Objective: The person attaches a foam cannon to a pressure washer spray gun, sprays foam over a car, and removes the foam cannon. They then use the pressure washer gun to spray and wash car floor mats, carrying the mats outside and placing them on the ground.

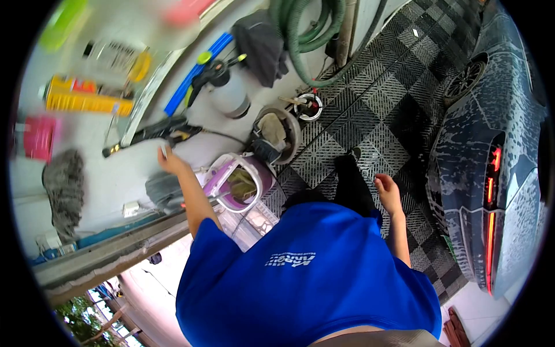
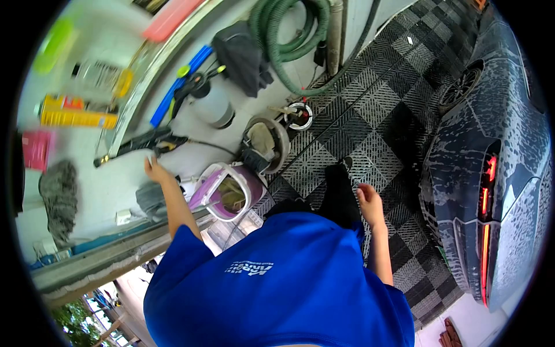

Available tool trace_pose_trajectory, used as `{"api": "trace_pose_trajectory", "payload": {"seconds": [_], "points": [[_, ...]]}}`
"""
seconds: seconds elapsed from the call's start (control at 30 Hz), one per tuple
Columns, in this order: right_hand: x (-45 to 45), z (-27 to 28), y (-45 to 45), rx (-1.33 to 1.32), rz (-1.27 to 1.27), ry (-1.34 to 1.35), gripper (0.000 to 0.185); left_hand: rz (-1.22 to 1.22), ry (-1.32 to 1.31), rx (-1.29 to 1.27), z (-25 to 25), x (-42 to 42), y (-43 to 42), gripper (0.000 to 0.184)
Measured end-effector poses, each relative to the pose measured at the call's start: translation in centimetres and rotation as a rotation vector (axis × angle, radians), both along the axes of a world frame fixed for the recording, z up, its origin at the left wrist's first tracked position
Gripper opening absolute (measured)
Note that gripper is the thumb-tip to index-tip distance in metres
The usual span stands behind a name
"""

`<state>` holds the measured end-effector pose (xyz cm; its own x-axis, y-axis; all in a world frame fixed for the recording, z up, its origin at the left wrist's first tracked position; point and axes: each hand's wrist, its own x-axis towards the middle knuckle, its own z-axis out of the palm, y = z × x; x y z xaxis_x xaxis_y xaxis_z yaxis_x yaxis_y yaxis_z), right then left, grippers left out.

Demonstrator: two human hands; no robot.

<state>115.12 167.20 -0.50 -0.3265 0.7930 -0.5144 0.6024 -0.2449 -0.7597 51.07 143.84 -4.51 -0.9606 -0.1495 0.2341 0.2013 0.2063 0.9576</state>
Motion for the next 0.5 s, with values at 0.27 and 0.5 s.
{"api": "trace_pose_trajectory", "payload": {"seconds": [0.27,0.5], "points": [[-1.2,-8.4,7.8,-0.144,-0.066,-0.109,0.025,-0.393,-0.339,-0.659,-7.6,25.6,7.4,0.021],[-2.9,-16.0,6.0,-0.209,-0.197,-0.286,0.021,-1.146,-0.563,-0.753,-24.0,25.4,25.7,0.022]]}}
